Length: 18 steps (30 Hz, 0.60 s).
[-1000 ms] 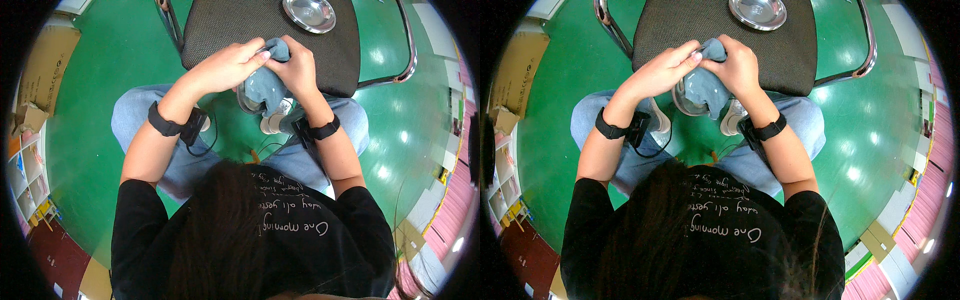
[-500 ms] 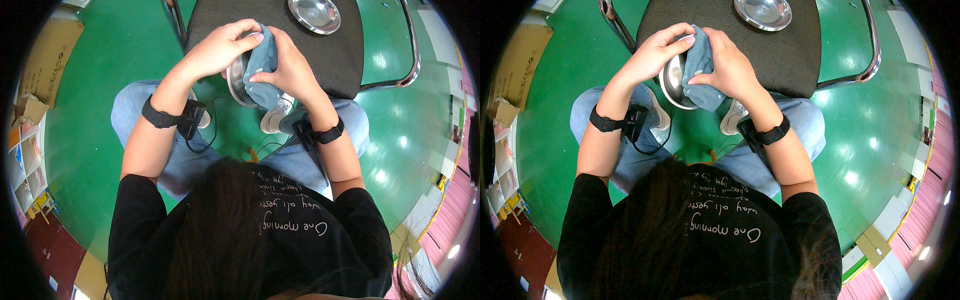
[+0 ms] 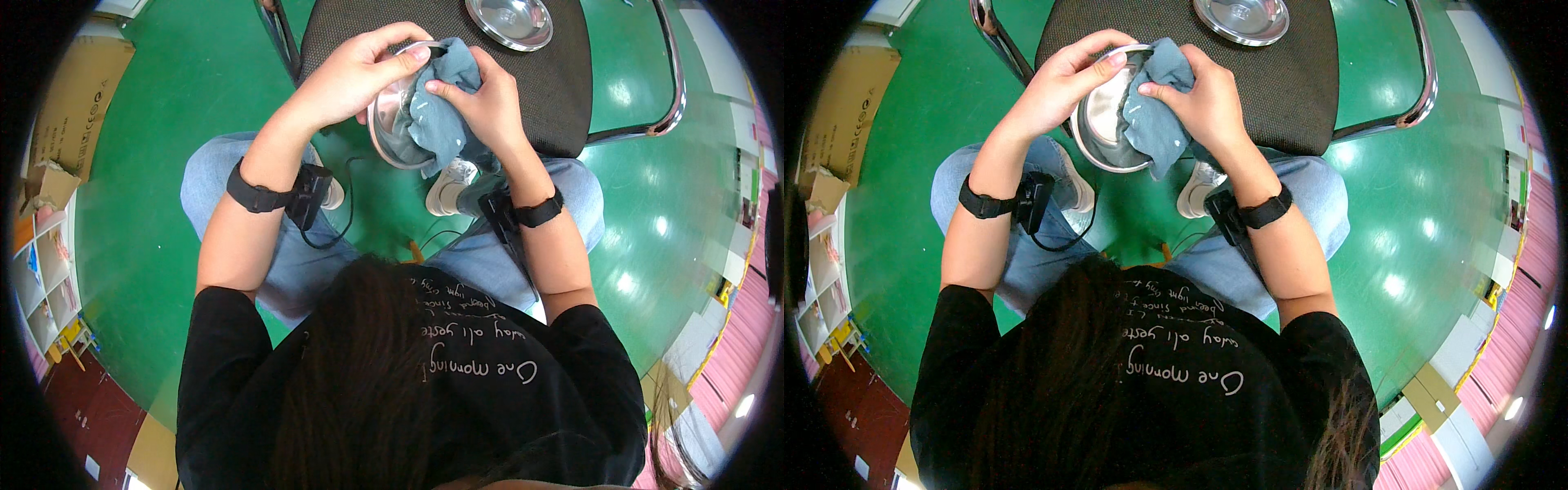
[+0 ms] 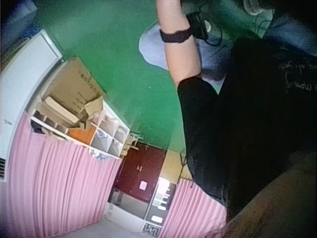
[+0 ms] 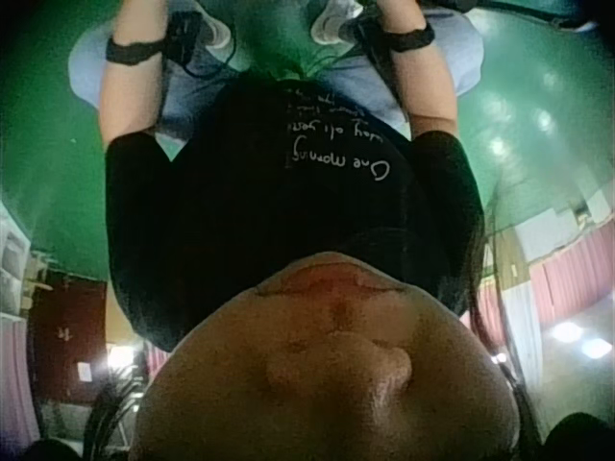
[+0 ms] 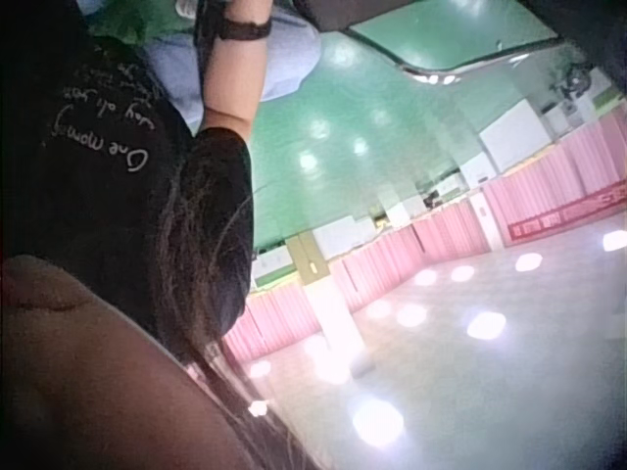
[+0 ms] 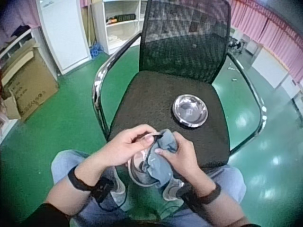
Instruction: The person wipes and polishes small stainless steel dishes using a blue cloth, handling each dish sequentially and setting it down on a chair.
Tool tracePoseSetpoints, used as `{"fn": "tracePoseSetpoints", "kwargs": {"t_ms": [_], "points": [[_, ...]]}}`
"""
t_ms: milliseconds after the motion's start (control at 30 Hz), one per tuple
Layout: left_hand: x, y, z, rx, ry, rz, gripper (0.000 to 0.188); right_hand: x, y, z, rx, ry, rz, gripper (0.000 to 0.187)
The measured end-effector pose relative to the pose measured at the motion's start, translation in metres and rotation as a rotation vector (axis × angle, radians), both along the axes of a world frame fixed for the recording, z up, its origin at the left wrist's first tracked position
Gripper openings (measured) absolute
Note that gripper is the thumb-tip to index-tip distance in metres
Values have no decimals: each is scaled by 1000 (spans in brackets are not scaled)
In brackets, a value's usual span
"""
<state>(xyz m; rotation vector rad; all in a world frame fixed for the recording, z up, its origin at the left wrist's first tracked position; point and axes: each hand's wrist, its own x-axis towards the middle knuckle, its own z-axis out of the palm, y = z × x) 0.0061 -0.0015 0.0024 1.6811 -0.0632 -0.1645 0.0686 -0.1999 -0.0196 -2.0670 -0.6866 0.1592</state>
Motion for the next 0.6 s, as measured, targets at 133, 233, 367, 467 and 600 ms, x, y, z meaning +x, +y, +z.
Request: {"fn": "tracePoseSetpoints", "kwargs": {"t_ms": [133,233,367,467,600], "points": [[-3,-8,-4,-6,-25,27,24,-9,6,0,25,-68,-111,48],[-6,-13,-4,-5,-15,65,24,-13,9,-3,74,-82,-134,56],[-8,-17,-5,59,-5,104,23,-16,12,-5,37,-66,-49,74],[-7,-14,-9,99,-40,123,23,-21,14,-4,31,-134,44,84],[-4,-5,-12,57,22,104,24,-15,12,-4,-1,-54,137,89]]}}
